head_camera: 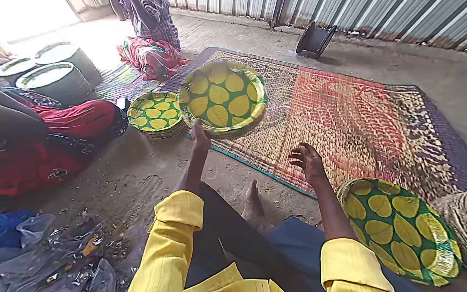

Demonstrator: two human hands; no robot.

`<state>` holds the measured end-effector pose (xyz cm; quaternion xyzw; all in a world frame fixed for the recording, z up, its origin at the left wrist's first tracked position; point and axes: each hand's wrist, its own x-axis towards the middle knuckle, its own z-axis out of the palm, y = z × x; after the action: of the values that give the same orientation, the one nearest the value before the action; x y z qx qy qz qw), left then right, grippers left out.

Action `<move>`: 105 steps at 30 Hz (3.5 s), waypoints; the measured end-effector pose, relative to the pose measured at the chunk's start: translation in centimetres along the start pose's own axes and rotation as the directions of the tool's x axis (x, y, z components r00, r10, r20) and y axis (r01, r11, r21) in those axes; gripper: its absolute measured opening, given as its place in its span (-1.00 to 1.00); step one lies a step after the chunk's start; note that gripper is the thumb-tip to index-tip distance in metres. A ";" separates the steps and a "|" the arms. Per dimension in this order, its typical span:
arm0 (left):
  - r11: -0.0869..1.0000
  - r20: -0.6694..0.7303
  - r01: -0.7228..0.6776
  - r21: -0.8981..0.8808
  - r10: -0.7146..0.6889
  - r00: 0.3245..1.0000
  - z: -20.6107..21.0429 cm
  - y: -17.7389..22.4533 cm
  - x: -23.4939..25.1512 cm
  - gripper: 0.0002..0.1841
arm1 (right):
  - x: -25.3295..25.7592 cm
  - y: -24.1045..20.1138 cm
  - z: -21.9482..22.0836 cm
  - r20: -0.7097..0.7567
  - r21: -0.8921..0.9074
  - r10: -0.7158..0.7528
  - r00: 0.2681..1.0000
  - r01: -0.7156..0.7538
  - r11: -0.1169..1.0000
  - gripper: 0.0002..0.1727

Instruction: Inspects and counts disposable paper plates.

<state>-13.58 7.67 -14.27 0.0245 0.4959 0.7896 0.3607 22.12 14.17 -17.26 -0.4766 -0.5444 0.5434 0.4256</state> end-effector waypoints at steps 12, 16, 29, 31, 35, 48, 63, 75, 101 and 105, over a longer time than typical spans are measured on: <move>0.940 -0.210 0.051 0.339 0.023 0.977 -8.4 2.2 10.0 -0.27 | -4.7 2.6 -13.3 -0.261 -0.258 0.130 0.957 -0.199 0.945 -0.62; 0.699 0.043 0.003 0.716 -0.049 0.998 -4.9 -4.0 9.1 -0.39 | -4.9 3.3 -18.0 -0.298 -0.652 -0.023 0.954 -0.186 0.735 -0.57; 0.086 0.752 -0.894 0.439 -0.579 0.314 2.8 -22.5 -7.6 -0.60 | -6.8 8.8 -17.7 -0.430 -0.770 0.321 0.844 -0.528 0.358 -0.39; 0.067 0.743 -0.931 0.359 -0.624 0.242 3.1 -23.4 -8.9 -0.58 | -7.0 9.0 -17.9 -0.455 -0.750 0.368 0.811 -0.572 0.332 -0.43; 0.055 0.741 -0.962 0.267 -0.650 0.168 4.3 -23.4 -11.6 -0.57 | -6.5 8.8 -17.7 -0.471 -0.752 0.390 0.791 -0.591 0.291 -0.49; -0.022 0.568 -0.967 0.252 -0.806 0.166 1.3 -25.5 -12.8 -0.56 | -6.4 8.8 -18.0 -0.459 -0.759 0.396 0.795 -0.583 0.290 -0.52; -0.074 0.575 -0.984 0.165 -0.803 0.157 -0.1 -26.0 -14.0 -0.60 | -6.6 6.4 -17.7 -0.538 -0.742 0.360 0.762 -0.631 0.227 -0.54; 0.058 0.998 -0.998 0.003 -0.061 0.000 0.5 -23.7 -13.3 -0.63 | -8.2 8.8 -1.3 0.342 -0.905 0.255 0.904 0.244 0.349 -0.66; -0.266 0.488 -0.951 0.159 -0.816 0.310 0.3 -24.1 -15.3 -0.65 | -5.6 11.8 -19.6 -0.499 -0.663 0.294 0.815 -0.577 0.476 -0.52; -0.261 0.500 -0.952 0.159 -0.810 0.305 0.0 -24.3 -15.3 -0.66 | -5.8 9.4 -18.3 -0.504 -0.725 0.332 0.798 -0.599 0.340 -0.56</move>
<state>10.97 4.58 -28.85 0.8133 0.5145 -0.1675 0.2140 41.63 11.43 -25.51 -0.8264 -0.5149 0.2269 0.0236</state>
